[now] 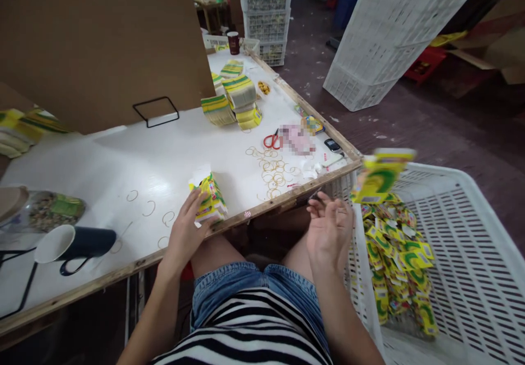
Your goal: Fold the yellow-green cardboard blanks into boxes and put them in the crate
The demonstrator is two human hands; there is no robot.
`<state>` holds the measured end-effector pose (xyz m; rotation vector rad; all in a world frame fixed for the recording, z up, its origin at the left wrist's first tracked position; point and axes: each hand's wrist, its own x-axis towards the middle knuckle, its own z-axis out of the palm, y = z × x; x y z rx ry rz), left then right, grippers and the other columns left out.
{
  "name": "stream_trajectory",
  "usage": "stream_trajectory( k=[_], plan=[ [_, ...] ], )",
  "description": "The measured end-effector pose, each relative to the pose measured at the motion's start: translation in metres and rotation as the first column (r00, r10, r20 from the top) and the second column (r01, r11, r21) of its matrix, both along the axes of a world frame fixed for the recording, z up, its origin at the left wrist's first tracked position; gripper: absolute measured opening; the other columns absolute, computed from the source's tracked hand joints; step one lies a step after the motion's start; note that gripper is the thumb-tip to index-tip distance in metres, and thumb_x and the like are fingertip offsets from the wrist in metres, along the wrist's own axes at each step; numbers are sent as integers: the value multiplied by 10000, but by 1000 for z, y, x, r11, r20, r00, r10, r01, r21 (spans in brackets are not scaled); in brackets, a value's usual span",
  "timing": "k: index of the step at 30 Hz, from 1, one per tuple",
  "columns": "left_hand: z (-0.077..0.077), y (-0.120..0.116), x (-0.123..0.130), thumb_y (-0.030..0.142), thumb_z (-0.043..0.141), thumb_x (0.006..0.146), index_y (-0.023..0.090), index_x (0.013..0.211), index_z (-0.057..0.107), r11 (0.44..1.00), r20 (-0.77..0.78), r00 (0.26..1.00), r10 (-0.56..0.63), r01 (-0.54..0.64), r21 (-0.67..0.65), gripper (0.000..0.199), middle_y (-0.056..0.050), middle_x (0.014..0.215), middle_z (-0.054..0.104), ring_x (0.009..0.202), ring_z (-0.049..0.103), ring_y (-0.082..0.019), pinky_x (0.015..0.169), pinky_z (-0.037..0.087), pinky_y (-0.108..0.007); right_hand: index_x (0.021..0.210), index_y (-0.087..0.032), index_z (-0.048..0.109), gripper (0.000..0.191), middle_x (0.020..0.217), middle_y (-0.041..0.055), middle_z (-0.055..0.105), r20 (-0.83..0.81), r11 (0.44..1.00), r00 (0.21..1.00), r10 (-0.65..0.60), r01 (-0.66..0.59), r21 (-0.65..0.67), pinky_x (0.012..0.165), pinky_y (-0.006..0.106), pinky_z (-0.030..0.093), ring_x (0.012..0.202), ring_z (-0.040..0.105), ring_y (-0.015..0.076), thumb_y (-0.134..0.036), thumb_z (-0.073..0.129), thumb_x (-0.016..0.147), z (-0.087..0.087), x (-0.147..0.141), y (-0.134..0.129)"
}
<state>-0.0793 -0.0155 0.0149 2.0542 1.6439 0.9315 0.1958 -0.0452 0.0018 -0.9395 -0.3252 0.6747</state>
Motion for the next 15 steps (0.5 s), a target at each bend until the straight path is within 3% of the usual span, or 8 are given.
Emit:
stream_trajectory(
  k=[3,6,8,10,13,15],
  plan=[
    [-6,9,-23,238,702,799,185,1163,678,998,-98,995,-15,10,-56,369,-114,1345,608,1259,556,-308,1072,466,-464,913,-225,577,424,764,-27,661,-119,979,978,174,-184,-82,541,217,443,584,562,94,-480,811,667,-7,-15,0],
    [-4,8,-28,254,636,861,220,1025,739,999,-76,997,-31,29,-38,196,-61,1169,720,1092,676,-275,966,557,-418,842,-210,615,348,653,-45,612,-155,939,939,307,-325,-109,501,202,391,521,488,78,-460,805,692,-7,-41,-4],
    [1,2,-21,227,593,894,208,992,744,994,-41,999,7,-3,109,181,-62,1055,760,980,724,-251,890,596,-389,766,-185,645,330,630,-20,616,-149,880,890,431,-451,-150,486,208,376,516,488,84,-475,791,705,-4,-56,-6],
    [6,-7,-8,158,565,906,187,1014,730,947,1,1000,-20,18,320,199,-75,1024,767,972,727,-233,894,594,-378,740,-168,674,388,633,20,637,-133,789,813,567,-582,-198,468,224,369,527,515,108,-552,726,742,-1,-68,-7],
    [8,-23,19,68,541,900,187,1090,693,822,-7,950,-311,273,500,271,-86,1071,754,1103,673,-228,979,550,-405,790,-163,701,438,624,28,637,-90,677,713,696,-692,-249,448,231,348,518,506,121,-599,667,769,2,-76,-8],
    [4,-31,35,74,547,903,173,1143,665,757,-23,878,-479,426,496,285,-110,1083,748,1130,657,-231,968,558,-404,796,-167,703,380,602,0,616,-53,676,719,693,-674,-297,440,221,332,483,449,97,-540,730,732,1,-76,-9]
  ],
)
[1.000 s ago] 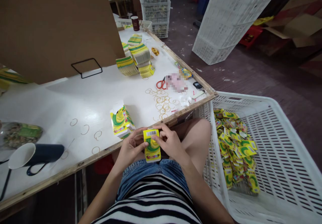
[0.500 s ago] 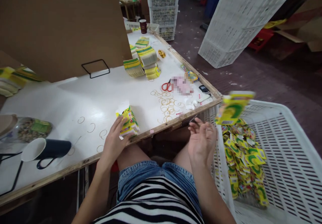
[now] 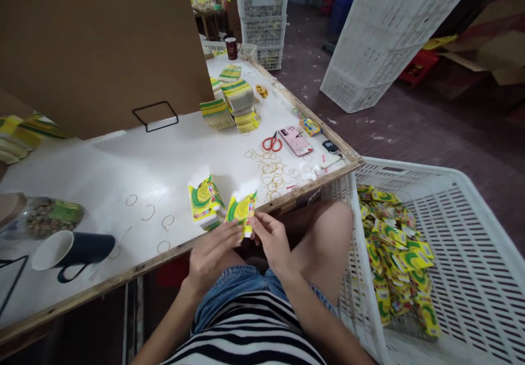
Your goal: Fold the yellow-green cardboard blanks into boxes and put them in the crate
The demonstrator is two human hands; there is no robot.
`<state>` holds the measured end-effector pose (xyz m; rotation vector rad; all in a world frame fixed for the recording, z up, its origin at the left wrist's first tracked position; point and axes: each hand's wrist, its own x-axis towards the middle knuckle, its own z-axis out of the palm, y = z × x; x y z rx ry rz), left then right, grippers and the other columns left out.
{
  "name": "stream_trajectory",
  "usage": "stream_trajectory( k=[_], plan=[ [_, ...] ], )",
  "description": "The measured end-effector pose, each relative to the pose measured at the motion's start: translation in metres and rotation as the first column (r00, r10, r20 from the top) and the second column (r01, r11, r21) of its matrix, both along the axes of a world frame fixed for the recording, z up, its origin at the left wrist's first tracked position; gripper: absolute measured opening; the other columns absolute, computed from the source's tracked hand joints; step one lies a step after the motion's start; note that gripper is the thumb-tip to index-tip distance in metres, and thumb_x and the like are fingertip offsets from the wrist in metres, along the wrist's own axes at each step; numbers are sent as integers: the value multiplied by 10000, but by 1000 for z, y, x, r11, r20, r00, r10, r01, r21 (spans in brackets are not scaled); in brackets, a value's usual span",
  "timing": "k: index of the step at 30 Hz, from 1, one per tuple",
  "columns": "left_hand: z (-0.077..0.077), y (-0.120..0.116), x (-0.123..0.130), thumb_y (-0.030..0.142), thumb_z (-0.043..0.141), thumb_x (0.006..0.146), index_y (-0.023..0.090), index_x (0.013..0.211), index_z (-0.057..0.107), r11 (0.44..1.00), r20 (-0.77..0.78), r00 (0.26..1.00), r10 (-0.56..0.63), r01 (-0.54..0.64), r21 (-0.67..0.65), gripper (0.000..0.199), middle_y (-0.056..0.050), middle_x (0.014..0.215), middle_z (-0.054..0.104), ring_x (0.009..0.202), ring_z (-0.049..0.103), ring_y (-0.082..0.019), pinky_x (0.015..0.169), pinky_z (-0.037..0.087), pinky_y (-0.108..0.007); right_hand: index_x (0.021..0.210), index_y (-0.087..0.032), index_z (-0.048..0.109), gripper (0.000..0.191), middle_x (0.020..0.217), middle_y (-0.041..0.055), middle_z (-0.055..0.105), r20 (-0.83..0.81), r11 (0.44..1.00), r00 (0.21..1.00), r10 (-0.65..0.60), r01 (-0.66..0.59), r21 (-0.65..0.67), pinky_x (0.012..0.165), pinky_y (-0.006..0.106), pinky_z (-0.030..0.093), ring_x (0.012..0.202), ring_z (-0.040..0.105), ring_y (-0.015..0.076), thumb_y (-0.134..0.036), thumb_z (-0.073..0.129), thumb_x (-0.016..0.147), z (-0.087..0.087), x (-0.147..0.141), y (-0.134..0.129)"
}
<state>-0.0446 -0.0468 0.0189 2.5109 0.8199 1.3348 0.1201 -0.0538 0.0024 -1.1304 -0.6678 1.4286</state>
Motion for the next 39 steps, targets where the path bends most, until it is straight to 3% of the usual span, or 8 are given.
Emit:
stream_trajectory(
  k=[4,7,9,11,13,15,24,39],
  plan=[
    [-11,-7,15,64,603,869,183,1145,665,985,82,993,-82,94,-146,307,-122,1154,719,1196,614,-237,1011,523,-404,800,-178,706,289,664,-2,640,126,994,987,-101,96,45,518,231,418,552,508,111,-460,741,747,-6,8,-2],
    [-15,-6,14,124,665,842,233,1227,624,926,384,911,151,6,-378,402,-110,1312,632,1267,555,-245,1076,455,-405,877,-194,700,247,753,15,679,140,994,987,-83,71,86,664,269,499,703,608,157,-419,726,777,-9,10,-6],
    [-15,-3,12,251,682,852,235,1257,606,788,541,775,326,94,-609,412,-114,1314,631,1234,581,-255,1052,468,-389,932,-207,675,271,737,3,678,85,997,996,-37,31,77,673,276,513,693,623,159,-397,754,755,-11,7,-8],
    [-14,0,10,404,687,836,209,1208,644,574,598,702,386,325,-752,422,-123,1228,683,1155,633,-273,996,504,-386,950,-217,655,299,696,-15,667,25,997,1000,3,-5,71,639,264,512,635,613,142,-386,776,736,-11,3,-9],
    [-13,3,9,510,727,764,182,1112,698,362,629,689,360,519,-775,479,-126,1101,735,1071,673,-296,945,528,-401,937,-213,659,291,702,-10,676,2,996,999,45,-45,75,632,261,513,627,615,139,-387,778,736,-11,0,-9],
    [-13,4,10,526,768,709,175,1044,724,253,656,666,355,607,-753,487,-113,990,761,1002,697,-300,908,542,-407,935,-206,679,282,755,12,699,18,995,998,63,-65,80,669,275,525,682,637,153,-390,772,743,-11,0,-9],
    [-20,4,20,521,771,708,173,1079,708,299,661,662,354,589,-751,512,-107,991,759,1021,679,-291,892,537,-384,1020,-192,717,336,945,70,741,126,994,992,26,-39,106,823,348,543,897,668,214,-397,759,757,-5,5,-8],
    [-22,5,20,450,772,729,164,1014,686,284,610,671,422,542,-791,414,-90,922,754,908,708,-256,786,575,-349,967,-175,723,326,866,49,723,275,991,956,104,-125,57,629,289,492,660,574,158,-401,770,737,-6,5,-12]
  ],
)
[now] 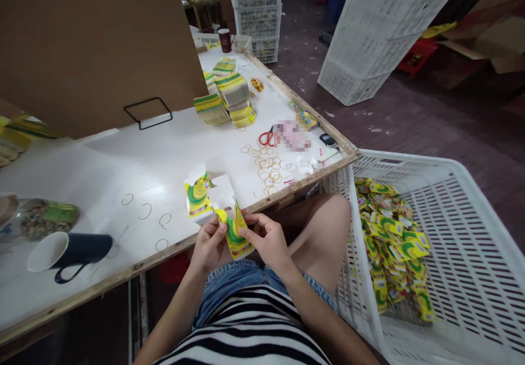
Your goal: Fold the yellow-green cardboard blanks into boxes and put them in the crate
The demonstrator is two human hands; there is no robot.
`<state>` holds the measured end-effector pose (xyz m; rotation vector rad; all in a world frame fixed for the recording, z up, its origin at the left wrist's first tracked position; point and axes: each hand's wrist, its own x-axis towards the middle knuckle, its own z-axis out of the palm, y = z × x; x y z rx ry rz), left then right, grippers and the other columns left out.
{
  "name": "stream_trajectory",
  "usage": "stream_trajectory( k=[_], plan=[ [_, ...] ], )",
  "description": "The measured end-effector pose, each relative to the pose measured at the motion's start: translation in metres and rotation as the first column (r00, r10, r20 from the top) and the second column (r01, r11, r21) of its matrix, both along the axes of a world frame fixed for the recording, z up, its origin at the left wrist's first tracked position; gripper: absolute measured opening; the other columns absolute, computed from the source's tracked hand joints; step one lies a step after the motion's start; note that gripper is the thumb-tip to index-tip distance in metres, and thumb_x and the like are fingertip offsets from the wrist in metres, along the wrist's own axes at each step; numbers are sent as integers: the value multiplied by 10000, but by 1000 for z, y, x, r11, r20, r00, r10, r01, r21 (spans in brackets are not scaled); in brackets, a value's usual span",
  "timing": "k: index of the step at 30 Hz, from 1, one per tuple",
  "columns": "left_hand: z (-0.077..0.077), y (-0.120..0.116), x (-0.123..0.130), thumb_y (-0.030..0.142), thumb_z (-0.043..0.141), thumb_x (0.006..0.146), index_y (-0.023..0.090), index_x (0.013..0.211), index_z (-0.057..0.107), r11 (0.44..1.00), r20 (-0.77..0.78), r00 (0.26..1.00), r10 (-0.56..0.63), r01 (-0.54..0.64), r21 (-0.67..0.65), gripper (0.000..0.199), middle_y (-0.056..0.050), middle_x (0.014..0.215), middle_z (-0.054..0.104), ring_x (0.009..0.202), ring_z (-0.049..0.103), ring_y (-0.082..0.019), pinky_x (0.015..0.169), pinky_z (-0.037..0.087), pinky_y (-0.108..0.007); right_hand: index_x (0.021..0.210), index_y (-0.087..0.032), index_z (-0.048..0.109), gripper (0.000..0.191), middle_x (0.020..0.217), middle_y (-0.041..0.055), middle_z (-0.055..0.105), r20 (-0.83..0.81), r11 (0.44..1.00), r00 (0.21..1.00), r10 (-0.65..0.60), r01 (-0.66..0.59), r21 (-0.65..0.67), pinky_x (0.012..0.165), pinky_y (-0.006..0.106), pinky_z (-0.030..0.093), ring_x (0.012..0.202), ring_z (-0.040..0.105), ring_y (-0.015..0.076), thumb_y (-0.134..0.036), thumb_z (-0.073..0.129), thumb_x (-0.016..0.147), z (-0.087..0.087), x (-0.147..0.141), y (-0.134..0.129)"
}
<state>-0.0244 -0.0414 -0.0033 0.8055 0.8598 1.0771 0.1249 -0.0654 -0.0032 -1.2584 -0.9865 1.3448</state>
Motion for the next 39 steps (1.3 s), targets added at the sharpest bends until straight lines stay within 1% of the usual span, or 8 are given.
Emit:
stream_trajectory(
  k=[8,13,19,24,27,32,35,39],
  plan=[
    [-1,-3,5,401,734,783,186,1235,511,995,-195,977,89,-76,72,548,-82,1001,732,906,702,-213,779,566,-307,824,-185,632,205,732,25,674,64,997,995,-77,75,35,624,288,499,657,613,174,-381,690,811,-1,-5,1],
    [10,-3,-2,307,688,842,245,1448,216,987,-221,975,-26,60,148,770,-91,1054,712,934,704,-207,805,561,-324,1250,-254,515,499,968,25,687,0,990,998,-55,55,129,637,257,500,693,622,142,-306,713,795,-1,3,4],
    [24,5,-15,289,683,848,225,1345,403,942,-146,948,-282,302,146,574,-121,1067,703,962,696,-238,810,569,-339,1236,-260,544,451,911,13,670,-100,978,983,157,-141,151,719,284,506,787,638,171,-359,689,821,11,23,8],
    [25,1,-13,236,753,785,216,1088,510,937,-48,941,-334,337,93,389,-69,999,707,817,705,-185,709,573,-268,1002,-225,587,202,667,-38,560,-15,966,977,213,-208,152,527,226,390,547,489,111,-381,620,877,22,31,11],
    [20,-4,-12,241,754,784,229,1104,499,941,-44,943,-331,333,61,410,-56,994,705,808,707,-187,695,570,-263,865,-211,608,152,743,-2,567,53,966,989,139,-147,212,575,245,417,634,514,133,-362,609,882,22,30,12],
    [12,-8,-11,280,728,808,334,1453,203,943,-70,942,-329,332,36,834,-95,1073,699,863,716,-240,689,588,-325,883,-222,660,141,834,27,631,69,966,997,-29,10,257,669,279,486,741,587,172,-359,648,854,9,23,11],
    [9,-6,-8,296,723,808,258,1378,401,942,-115,941,-319,328,71,655,-118,1107,690,923,703,-248,736,587,-330,1024,-245,679,226,997,50,665,59,959,992,-110,90,270,745,309,515,844,626,195,-378,671,842,5,25,12],
    [8,-2,-3,272,681,833,220,1272,534,958,-285,935,-213,257,129,466,-92,1082,701,906,701,-219,762,578,-302,924,-243,746,260,968,71,693,144,944,987,-78,27,330,895,404,488,973,614,253,-440,578,899,11,36,17]
  ],
)
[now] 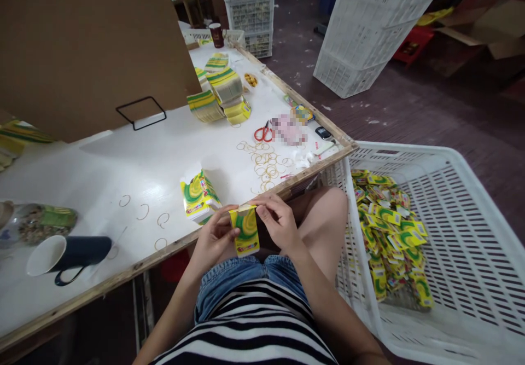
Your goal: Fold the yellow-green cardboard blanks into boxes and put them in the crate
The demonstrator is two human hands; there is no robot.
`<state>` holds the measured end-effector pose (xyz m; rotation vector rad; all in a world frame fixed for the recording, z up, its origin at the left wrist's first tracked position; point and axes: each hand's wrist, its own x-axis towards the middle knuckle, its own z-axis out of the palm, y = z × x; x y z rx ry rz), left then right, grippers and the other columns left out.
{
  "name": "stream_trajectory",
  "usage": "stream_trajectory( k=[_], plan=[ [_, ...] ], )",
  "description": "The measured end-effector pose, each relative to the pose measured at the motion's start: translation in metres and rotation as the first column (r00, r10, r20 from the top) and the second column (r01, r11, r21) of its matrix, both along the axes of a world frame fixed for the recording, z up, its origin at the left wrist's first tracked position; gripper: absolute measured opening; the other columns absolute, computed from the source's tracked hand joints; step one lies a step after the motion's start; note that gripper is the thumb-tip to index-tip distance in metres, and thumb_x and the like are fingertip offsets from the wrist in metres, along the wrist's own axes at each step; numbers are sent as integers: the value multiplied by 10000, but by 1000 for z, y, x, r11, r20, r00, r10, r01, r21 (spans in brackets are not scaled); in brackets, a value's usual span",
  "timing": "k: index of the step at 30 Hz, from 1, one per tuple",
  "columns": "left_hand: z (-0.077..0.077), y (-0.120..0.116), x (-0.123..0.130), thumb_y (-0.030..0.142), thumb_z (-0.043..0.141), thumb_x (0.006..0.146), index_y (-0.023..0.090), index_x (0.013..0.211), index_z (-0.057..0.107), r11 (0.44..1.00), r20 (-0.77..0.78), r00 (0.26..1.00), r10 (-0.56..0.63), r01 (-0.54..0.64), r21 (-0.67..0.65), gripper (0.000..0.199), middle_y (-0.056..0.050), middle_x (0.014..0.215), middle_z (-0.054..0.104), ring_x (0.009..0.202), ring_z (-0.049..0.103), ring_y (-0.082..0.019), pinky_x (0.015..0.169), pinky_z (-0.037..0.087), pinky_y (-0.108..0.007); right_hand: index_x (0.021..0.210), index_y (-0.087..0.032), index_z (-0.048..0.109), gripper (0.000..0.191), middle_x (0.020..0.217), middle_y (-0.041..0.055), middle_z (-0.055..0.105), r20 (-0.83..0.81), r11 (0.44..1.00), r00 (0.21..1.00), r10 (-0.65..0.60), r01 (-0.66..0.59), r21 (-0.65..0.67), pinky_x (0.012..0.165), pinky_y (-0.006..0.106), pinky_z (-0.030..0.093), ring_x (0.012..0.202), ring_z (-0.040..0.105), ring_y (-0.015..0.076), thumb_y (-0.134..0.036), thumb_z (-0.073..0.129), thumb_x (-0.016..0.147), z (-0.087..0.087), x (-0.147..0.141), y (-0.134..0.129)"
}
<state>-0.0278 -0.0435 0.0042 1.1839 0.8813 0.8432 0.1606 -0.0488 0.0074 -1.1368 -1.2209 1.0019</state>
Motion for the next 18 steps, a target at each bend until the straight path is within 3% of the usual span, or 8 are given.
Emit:
stream_trajectory(
  k=[4,7,9,14,18],
  plan=[
    [-2,2,4,224,611,856,218,1277,552,993,-180,982,60,-40,111,425,-68,1115,688,887,696,-182,771,563,-273,1009,-227,711,243,973,52,705,-60,978,988,142,-150,-144,802,356,512,865,640,215,-402,623,864,4,5,1],
    [-2,2,5,194,566,871,218,1319,522,987,-218,974,64,-29,157,451,-79,1195,658,955,685,-187,826,557,-298,1183,-222,605,403,921,26,718,-89,938,973,215,-231,-260,742,307,507,814,651,187,-304,679,796,1,2,1],
    [0,2,6,197,564,877,217,1336,506,986,-202,978,55,-22,163,463,-96,1231,646,1023,671,-209,872,550,-328,1239,-214,543,477,843,7,719,-68,924,973,219,-229,-305,702,290,495,757,648,175,-269,668,783,-1,0,2],
    [5,1,6,285,628,870,203,1352,481,997,-48,999,-14,18,78,511,-150,1228,654,1079,655,-268,896,546,-380,1210,-205,530,456,605,-64,626,62,933,984,168,-138,-334,552,240,430,531,560,136,-264,644,773,-2,-1,3],
    [5,2,7,311,654,861,204,1369,437,999,32,999,-38,38,1,563,-160,1264,631,1088,651,-278,898,542,-386,1173,-218,527,384,590,-67,618,128,943,974,184,-138,-304,532,233,418,507,551,136,-259,609,800,0,-3,4]
  ],
)
